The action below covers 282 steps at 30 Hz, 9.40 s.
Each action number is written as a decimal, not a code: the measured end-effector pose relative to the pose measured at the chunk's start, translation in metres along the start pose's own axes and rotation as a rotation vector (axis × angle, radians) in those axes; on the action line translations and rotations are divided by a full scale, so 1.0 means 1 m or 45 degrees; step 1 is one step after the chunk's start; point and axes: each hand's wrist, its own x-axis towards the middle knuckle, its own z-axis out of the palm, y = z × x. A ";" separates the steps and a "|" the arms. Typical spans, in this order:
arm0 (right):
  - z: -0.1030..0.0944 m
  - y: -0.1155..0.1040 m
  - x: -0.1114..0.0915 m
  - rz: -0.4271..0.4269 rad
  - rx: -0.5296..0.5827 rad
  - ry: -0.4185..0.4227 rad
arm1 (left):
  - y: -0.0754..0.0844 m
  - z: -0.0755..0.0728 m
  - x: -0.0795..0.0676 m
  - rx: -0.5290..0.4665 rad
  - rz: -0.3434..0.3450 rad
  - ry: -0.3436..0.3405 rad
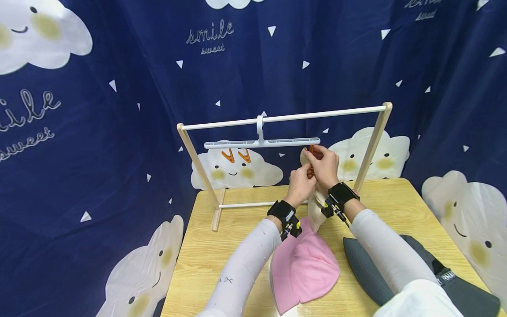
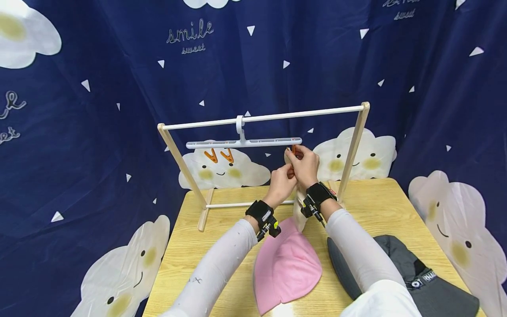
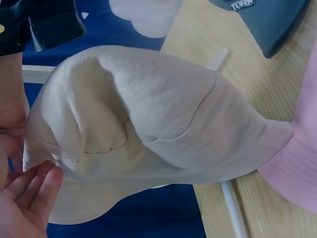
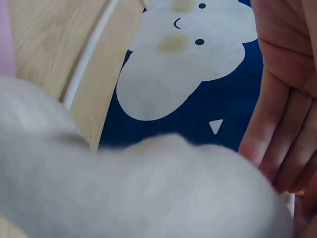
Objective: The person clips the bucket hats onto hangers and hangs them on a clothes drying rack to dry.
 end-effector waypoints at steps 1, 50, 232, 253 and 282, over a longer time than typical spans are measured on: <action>0.000 0.001 0.000 0.003 0.003 -0.012 | 0.000 0.001 -0.001 -0.004 0.002 -0.019; -0.014 0.021 -0.090 0.151 0.156 -0.194 | -0.045 -0.017 -0.096 -0.200 -0.101 0.048; 0.021 0.018 -0.175 0.092 -0.186 -0.687 | -0.055 -0.170 0.015 0.418 -0.389 0.059; 0.016 -0.012 -0.147 -0.005 -0.318 -0.637 | -0.056 -0.159 0.018 0.261 -0.368 -0.015; 0.031 -0.045 -0.105 -0.132 -0.355 -0.612 | -0.058 -0.161 0.015 0.242 -0.311 -0.049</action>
